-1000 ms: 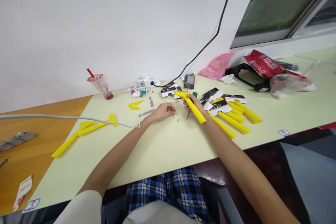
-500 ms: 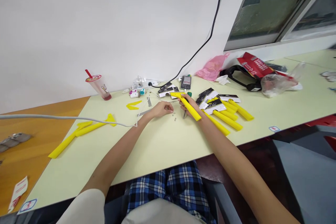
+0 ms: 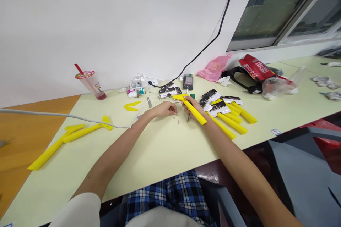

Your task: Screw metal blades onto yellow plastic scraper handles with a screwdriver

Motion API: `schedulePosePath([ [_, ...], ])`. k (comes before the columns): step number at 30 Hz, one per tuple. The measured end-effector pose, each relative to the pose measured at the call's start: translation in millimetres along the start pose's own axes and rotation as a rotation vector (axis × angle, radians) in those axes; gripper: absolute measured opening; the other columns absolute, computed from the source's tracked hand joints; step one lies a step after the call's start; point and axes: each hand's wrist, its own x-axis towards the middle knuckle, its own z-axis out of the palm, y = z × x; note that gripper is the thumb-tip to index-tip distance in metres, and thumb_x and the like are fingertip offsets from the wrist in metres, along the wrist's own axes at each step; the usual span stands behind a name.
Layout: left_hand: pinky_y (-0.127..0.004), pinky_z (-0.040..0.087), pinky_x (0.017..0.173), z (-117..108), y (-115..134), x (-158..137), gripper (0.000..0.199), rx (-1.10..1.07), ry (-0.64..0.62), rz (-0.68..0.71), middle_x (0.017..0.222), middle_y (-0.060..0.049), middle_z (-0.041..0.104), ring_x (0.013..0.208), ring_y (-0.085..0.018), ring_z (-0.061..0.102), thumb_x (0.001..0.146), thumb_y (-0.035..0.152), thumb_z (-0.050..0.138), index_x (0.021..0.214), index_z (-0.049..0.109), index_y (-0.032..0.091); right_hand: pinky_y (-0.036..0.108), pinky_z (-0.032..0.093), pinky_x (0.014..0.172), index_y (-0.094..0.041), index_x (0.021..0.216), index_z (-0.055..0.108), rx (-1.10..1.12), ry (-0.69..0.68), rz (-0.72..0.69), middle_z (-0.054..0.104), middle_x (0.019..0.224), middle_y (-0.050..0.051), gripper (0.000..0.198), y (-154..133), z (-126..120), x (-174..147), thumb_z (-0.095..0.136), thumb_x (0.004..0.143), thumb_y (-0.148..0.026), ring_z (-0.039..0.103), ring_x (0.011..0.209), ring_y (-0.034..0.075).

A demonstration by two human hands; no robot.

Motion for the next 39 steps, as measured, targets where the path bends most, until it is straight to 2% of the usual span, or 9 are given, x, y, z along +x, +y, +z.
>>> schedulePosePath([
  [5, -0.033, 0.050, 0.073, 1, -10, 1, 0.022, 0.005, 0.005, -0.009, 0.091, -0.008, 0.079, 0.081, -0.024, 0.070, 0.083, 0.038, 0.083, 0.093, 0.080, 0.018, 0.017, 0.021, 0.034, -0.021, 0.089, 0.059, 0.044, -0.046, 0.062, 0.063, 0.074, -0.001, 0.032, -4, 7, -2, 0.081, 0.088, -0.044, 0.029, 0.049, 0.007],
  [10, -0.032, 0.049, 0.071, 2, -18, -1, 0.019, 0.002, 0.014, -0.016, 0.090, -0.008, 0.079, 0.080, -0.023, 0.069, 0.083, 0.035, 0.083, 0.094, 0.081, 0.019, 0.016, 0.022, 0.033, -0.020, 0.088, 0.060, 0.049, -0.058, 0.085, 0.063, 0.076, 0.000, 0.031, -5, 9, -8, 0.082, 0.089, -0.042, 0.027, 0.050, 0.007],
  [17, -0.033, 0.049, 0.072, -1, -8, -5, 0.020, -0.022, 0.043, -0.009, 0.090, -0.008, 0.080, 0.079, -0.023, 0.068, 0.080, 0.035, 0.083, 0.092, 0.081, 0.018, 0.015, 0.022, 0.034, -0.020, 0.089, 0.062, 0.016, -0.047, 0.065, 0.062, 0.076, -0.001, 0.030, -8, 12, -12, 0.083, 0.087, -0.041, 0.028, 0.051, 0.007],
  [23, -0.035, 0.051, 0.077, -37, 7, -16, 0.030, -0.074, 0.215, -0.024, 0.095, -0.010, 0.080, 0.085, -0.024, 0.069, 0.085, 0.044, 0.079, 0.095, 0.081, 0.016, 0.018, 0.021, 0.035, -0.022, 0.088, 0.059, -0.067, -0.083, 0.075, 0.064, 0.073, -0.001, 0.036, -10, 16, -19, 0.082, 0.084, -0.048, 0.030, 0.049, 0.007],
  [27, -0.034, 0.050, 0.075, -61, 25, -27, 0.039, -0.202, 0.339, -0.060, 0.100, -0.010, 0.081, 0.088, -0.022, 0.068, 0.086, 0.054, 0.081, 0.101, 0.084, 0.018, 0.018, 0.024, 0.035, -0.022, 0.085, 0.058, -0.150, -0.151, 0.111, 0.067, 0.069, -0.001, 0.043, -12, 23, -30, 0.090, 0.076, -0.050, 0.035, 0.045, 0.006],
  [29, -0.035, 0.051, 0.077, -65, 39, -32, 0.039, -0.265, 0.307, -0.055, 0.104, -0.010, 0.082, 0.093, -0.024, 0.069, 0.084, 0.055, 0.085, 0.102, 0.086, 0.020, 0.019, 0.027, 0.034, -0.022, 0.086, 0.058, -0.186, -0.188, 0.129, 0.067, 0.066, -0.002, 0.046, -13, 28, -37, 0.094, 0.070, -0.047, 0.039, 0.043, 0.007],
  [33, -0.038, 0.054, 0.087, -62, 66, -38, 0.029, -0.288, 0.117, -0.019, 0.112, -0.009, 0.083, 0.105, -0.027, 0.071, 0.083, 0.048, 0.087, 0.097, 0.088, 0.023, 0.021, 0.034, 0.035, -0.021, 0.090, 0.060, -0.262, -0.266, 0.122, 0.070, 0.065, 0.001, 0.048, -14, 38, -48, 0.094, 0.069, -0.048, 0.047, 0.042, 0.010],
  [36, -0.039, 0.055, 0.087, -58, 73, -38, 0.021, -0.277, 0.018, -0.021, 0.104, -0.008, 0.083, 0.102, -0.027, 0.073, 0.081, 0.042, 0.087, 0.092, 0.088, 0.023, 0.022, 0.038, 0.036, -0.019, 0.096, 0.064, -0.327, -0.296, 0.083, 0.073, 0.066, 0.003, 0.047, -12, 41, -50, 0.089, 0.075, -0.052, 0.049, 0.041, 0.010],
  [39, -0.039, 0.056, 0.086, -56, 73, -38, 0.018, -0.293, -0.005, -0.031, 0.098, -0.008, 0.083, 0.098, -0.028, 0.074, 0.078, 0.037, 0.088, 0.087, 0.088, 0.022, 0.022, 0.041, 0.038, -0.018, 0.097, 0.067, -0.377, -0.300, 0.067, 0.075, 0.068, 0.003, 0.043, -8, 38, -48, 0.087, 0.079, -0.052, 0.052, 0.041, 0.011],
])
